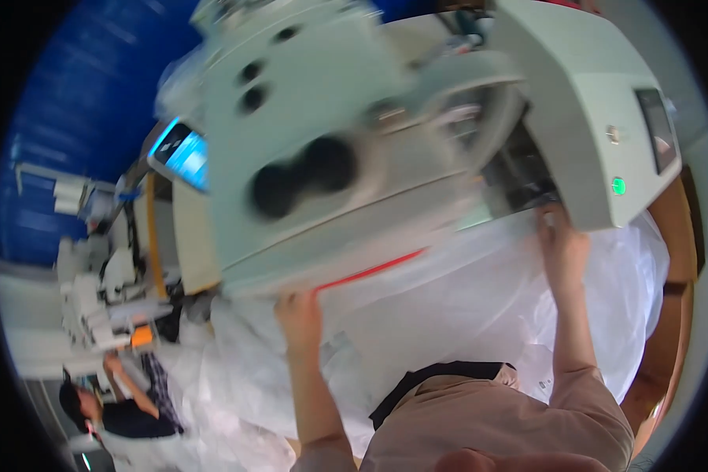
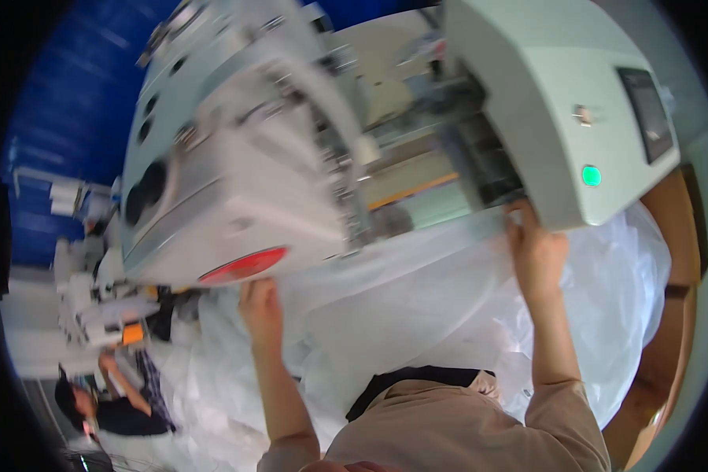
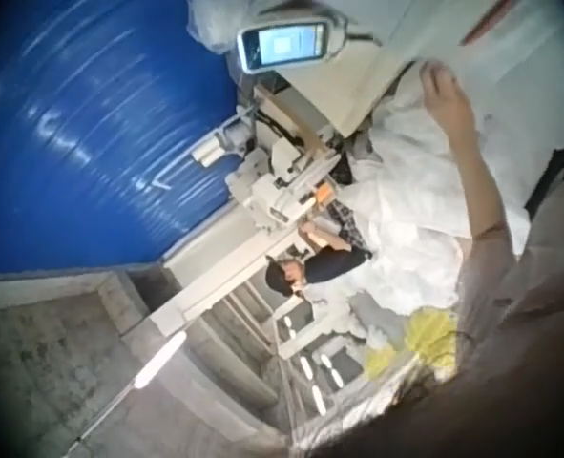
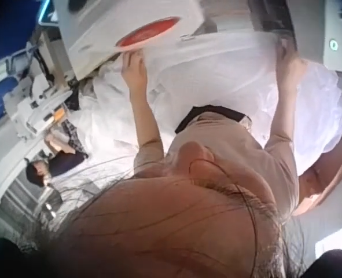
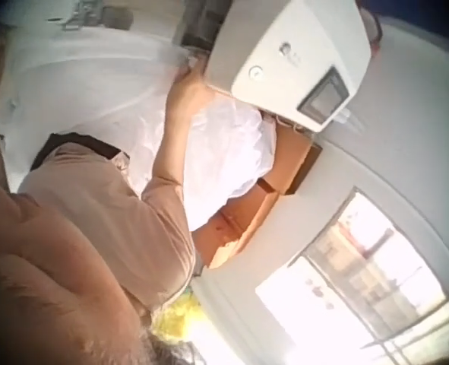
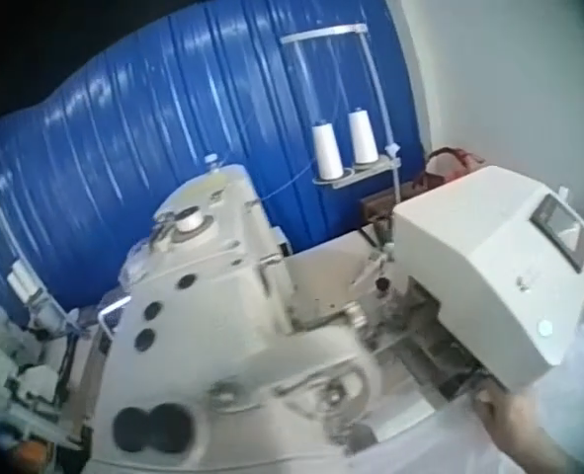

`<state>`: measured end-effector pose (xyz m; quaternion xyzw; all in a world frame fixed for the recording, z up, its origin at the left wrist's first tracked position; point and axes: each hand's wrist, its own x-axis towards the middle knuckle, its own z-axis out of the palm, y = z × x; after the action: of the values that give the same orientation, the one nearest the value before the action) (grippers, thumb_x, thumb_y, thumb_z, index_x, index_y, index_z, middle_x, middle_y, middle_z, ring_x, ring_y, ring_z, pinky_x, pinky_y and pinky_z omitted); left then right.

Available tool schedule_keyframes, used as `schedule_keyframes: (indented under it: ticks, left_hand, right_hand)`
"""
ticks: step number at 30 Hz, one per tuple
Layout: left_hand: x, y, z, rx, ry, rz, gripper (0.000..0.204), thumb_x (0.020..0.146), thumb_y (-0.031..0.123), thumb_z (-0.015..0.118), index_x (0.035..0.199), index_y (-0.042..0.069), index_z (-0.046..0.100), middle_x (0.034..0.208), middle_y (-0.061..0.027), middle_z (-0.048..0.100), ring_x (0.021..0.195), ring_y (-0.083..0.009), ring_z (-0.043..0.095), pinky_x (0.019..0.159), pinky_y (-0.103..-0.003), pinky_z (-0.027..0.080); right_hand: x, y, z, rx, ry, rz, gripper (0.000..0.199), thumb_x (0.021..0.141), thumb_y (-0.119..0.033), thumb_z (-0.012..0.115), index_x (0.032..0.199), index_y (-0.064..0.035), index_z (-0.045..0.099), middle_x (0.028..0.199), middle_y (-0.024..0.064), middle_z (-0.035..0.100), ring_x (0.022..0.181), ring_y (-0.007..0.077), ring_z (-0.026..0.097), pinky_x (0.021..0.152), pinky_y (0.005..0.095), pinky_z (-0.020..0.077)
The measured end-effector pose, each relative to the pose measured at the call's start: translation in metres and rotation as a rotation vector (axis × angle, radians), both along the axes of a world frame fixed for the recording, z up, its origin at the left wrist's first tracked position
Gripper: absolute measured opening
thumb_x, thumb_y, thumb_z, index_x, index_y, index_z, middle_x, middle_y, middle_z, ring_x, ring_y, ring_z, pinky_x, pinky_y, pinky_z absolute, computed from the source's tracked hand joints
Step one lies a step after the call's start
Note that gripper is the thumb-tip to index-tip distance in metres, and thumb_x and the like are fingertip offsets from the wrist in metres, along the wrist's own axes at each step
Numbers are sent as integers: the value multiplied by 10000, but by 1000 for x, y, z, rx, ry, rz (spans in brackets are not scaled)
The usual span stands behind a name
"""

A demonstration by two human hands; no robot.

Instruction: Feeding and arranging large sheets of white fabric through an industrial sewing machine.

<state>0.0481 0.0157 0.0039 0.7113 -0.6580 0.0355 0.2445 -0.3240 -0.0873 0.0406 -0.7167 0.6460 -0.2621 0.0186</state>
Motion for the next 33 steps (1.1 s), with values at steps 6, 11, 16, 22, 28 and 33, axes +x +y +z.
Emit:
schedule_keyframes:
  ticks: [6,11,16,22,28,33]
  left_hand:
    - [7,-3,1,-201,168,-35,255,747,52,608,992,75,542,930,-108,586,797,-324,582,659,-412,476]
    - [33,3,6,-297,169,-64,208,684,71,646,885,74,595,868,-85,575,823,-273,558,708,-368,451]
    - [57,52,-3,-239,38,148,143,667,62,612,804,68,574,788,-74,540,763,-256,558,654,-360,454]
    - [67,91,-38,-22,46,283,61,689,62,558,739,65,524,758,-80,527,703,-257,565,607,-355,469]
    - [89,98,-53,-112,6,378,58,741,111,547,765,59,549,769,-119,542,728,-296,566,628,-379,464]
    - [96,108,-28,21,137,484,90,816,168,557,823,80,575,772,-131,558,741,-341,563,650,-415,471]
  right_hand:
    - [-48,-22,-46,-54,268,52,337,856,-141,571,1175,-34,540,1226,168,519,1110,288,502,871,358,450]
    - [17,-8,8,-478,414,253,237,900,-218,542,1068,-54,570,1066,144,584,984,272,570,826,360,465]
    - [80,3,-11,55,167,320,252,904,-237,554,1067,-45,552,1055,107,600,935,245,589,848,355,464]
    - [55,-47,-45,-19,-239,239,288,947,-231,475,1146,-26,514,1105,112,592,933,250,605,846,361,473]
    - [58,-21,-89,-206,113,307,291,973,-168,367,1162,6,504,1134,164,592,954,242,611,811,322,480]
    - [88,-4,-52,-8,-139,297,343,918,-101,468,1256,-76,414,1012,175,626,902,275,613,707,365,473]
